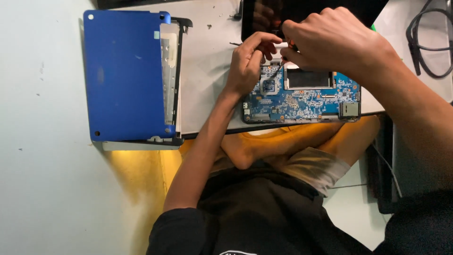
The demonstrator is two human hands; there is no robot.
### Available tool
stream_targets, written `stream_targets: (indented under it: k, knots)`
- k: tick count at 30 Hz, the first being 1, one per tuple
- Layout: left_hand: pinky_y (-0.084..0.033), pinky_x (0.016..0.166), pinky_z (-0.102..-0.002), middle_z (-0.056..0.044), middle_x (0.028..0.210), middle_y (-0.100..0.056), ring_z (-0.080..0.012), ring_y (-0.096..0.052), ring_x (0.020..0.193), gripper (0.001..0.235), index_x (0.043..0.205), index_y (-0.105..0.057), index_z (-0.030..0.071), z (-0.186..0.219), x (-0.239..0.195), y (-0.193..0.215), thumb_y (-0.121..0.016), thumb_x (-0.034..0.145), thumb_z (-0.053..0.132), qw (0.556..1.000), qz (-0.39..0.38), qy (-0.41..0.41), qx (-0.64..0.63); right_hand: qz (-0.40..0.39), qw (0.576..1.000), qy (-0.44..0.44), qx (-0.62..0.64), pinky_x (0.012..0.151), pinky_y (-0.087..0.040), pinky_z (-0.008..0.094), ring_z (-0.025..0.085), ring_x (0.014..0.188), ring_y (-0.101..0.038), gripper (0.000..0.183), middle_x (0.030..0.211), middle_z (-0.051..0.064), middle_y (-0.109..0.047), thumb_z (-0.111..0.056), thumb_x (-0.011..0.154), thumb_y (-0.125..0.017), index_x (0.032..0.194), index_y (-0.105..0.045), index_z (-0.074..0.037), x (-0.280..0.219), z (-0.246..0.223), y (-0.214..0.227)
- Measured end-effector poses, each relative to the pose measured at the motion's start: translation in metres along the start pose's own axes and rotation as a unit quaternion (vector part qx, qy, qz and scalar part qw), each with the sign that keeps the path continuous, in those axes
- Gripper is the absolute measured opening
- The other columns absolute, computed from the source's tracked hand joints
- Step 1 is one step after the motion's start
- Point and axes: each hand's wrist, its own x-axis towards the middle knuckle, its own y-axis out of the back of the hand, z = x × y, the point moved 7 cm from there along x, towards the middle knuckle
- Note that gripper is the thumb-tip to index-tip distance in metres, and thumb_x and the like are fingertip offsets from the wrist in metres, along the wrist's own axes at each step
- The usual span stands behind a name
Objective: The person disassembles a blue laptop, removes the motherboard, and places it into the chassis of another laptop. They use a screwdriver to remove and tighten screws on the motherboard and chassis.
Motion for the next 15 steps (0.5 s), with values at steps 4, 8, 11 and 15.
stream_targets:
  k: [4, 8, 11, 15]
  knots:
    - [-0.059, 0.085, -0.034, -0.011, 0.105, -0.074, -0.0204, -0.068, 0.097, 0.037, 0.125, -0.074, 0.007, 0.007, -0.006, 0.002, -0.042, 0.105, 0.006, 0.999, 0.005, 0.004, -0.033, 0.007, 0.997, -0.007, 0.071, 0.063, -0.063, 0.056, 0.047, 0.088, -0.088, 0.045, 0.112, 0.014, -0.089, -0.054, 0.128, -0.061, 0.134, -0.070, -0.011, -0.004, 0.011, -0.006]
    - [-0.060, 0.092, -0.035, -0.013, 0.110, -0.071, -0.0228, -0.066, 0.102, 0.033, 0.121, -0.073, 0.004, 0.012, -0.019, 0.001, -0.043, 0.108, 0.004, 1.000, 0.009, -0.014, 0.008, -0.011, 0.993, -0.081, 0.082, 0.063, -0.064, 0.055, 0.047, 0.086, -0.090, 0.052, 0.104, 0.020, -0.092, -0.063, 0.129, -0.054, 0.146, -0.078, -0.020, -0.034, 0.030, -0.027]
    - [-0.046, 0.107, -0.043, -0.010, 0.120, -0.070, -0.0281, -0.061, 0.112, 0.031, 0.118, -0.073, 0.010, 0.026, -0.043, 0.002, -0.048, 0.101, 0.002, 0.960, 0.032, -0.104, 0.259, 0.104, 0.971, -0.054, 0.210, 0.066, -0.060, 0.054, 0.041, 0.093, -0.083, 0.043, 0.125, 0.016, -0.087, -0.055, 0.127, -0.066, 0.137, -0.079, -0.015, -0.071, 0.041, -0.060]
    - [-0.040, 0.129, -0.056, -0.012, 0.159, -0.066, -0.0331, -0.058, 0.156, 0.041, 0.144, -0.073, 0.012, 0.029, -0.087, 0.001, -0.068, 0.105, 0.024, 0.900, -0.009, -0.061, 0.431, 0.327, 0.791, -0.142, 0.497, 0.073, -0.053, 0.040, 0.028, 0.092, -0.066, 0.022, 0.115, 0.021, -0.072, -0.016, 0.138, -0.067, 0.145, -0.072, 0.005, -0.140, 0.068, -0.119]
